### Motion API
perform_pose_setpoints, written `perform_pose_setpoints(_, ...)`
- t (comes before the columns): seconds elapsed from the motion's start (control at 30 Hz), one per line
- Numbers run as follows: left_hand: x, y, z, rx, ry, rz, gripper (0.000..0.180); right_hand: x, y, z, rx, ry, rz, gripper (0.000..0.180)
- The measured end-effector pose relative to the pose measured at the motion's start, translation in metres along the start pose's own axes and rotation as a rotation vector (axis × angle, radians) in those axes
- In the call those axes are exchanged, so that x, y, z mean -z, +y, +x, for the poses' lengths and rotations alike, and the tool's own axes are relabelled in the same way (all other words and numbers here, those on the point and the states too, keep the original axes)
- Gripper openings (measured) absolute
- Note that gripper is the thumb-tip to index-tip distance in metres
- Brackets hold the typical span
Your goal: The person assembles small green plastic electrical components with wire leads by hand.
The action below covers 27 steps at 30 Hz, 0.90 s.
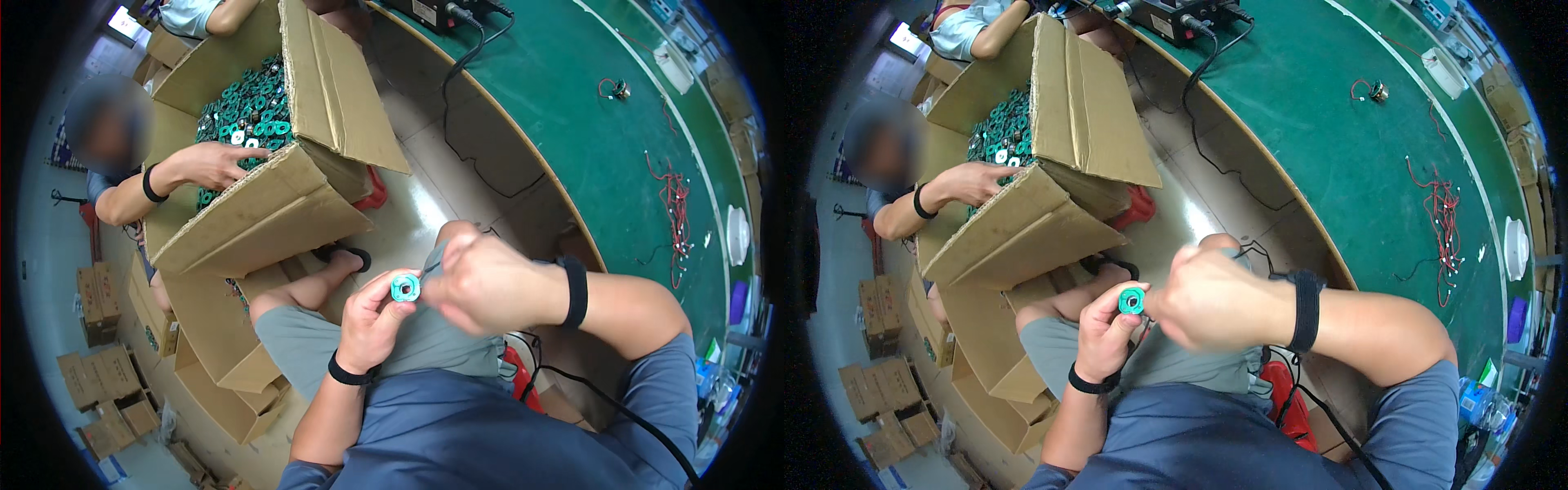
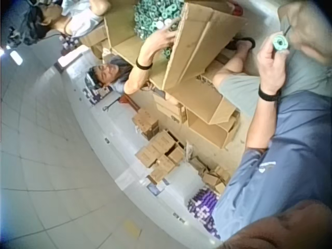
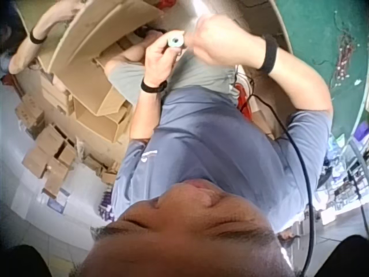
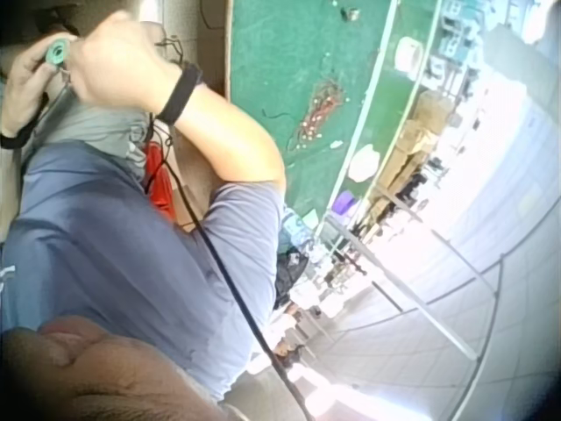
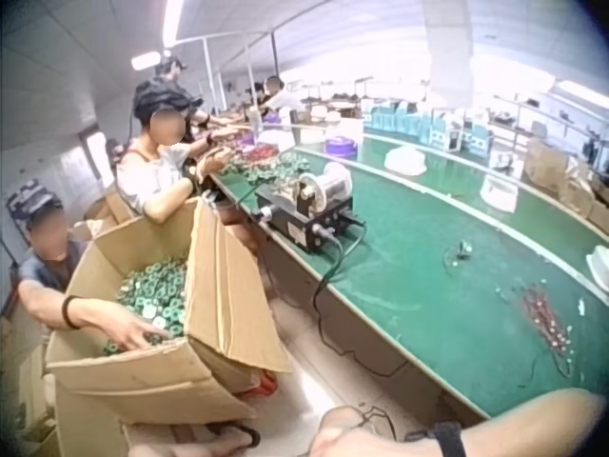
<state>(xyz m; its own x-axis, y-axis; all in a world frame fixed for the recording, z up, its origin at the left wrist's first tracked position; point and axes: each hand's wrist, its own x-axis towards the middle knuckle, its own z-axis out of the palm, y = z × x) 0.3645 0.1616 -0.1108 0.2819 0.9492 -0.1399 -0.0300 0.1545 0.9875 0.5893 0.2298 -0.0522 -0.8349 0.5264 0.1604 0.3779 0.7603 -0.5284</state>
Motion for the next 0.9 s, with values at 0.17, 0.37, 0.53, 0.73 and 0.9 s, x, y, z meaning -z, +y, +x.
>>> perform_pose_setpoints(0.17,-0.004,0.005,0.003,0.033,0.019,-0.012,0.033,0.002,0.021,0.001,-0.064,0.130,0.055,0.010)
perform_pose_setpoints(0.37,-0.004,0.000,0.002,0.033,-0.016,-0.060,0.032,-0.005,0.021,-0.001,-0.007,0.138,0.153,0.010)
perform_pose_setpoints(0.53,0.003,-0.012,0.000,0.017,-0.007,-0.024,0.035,-0.011,0.004,-0.001,0.075,0.117,0.210,0.006)
perform_pose_setpoints(0.73,0.001,-0.008,0.003,-0.012,0.027,-0.008,0.038,-0.014,0.013,-0.003,-0.009,0.070,0.174,0.009)
perform_pose_setpoints(0.9,-0.001,-0.008,0.004,0.025,0.027,-0.090,0.041,-0.011,0.028,-0.002,-0.080,0.163,0.157,0.010)
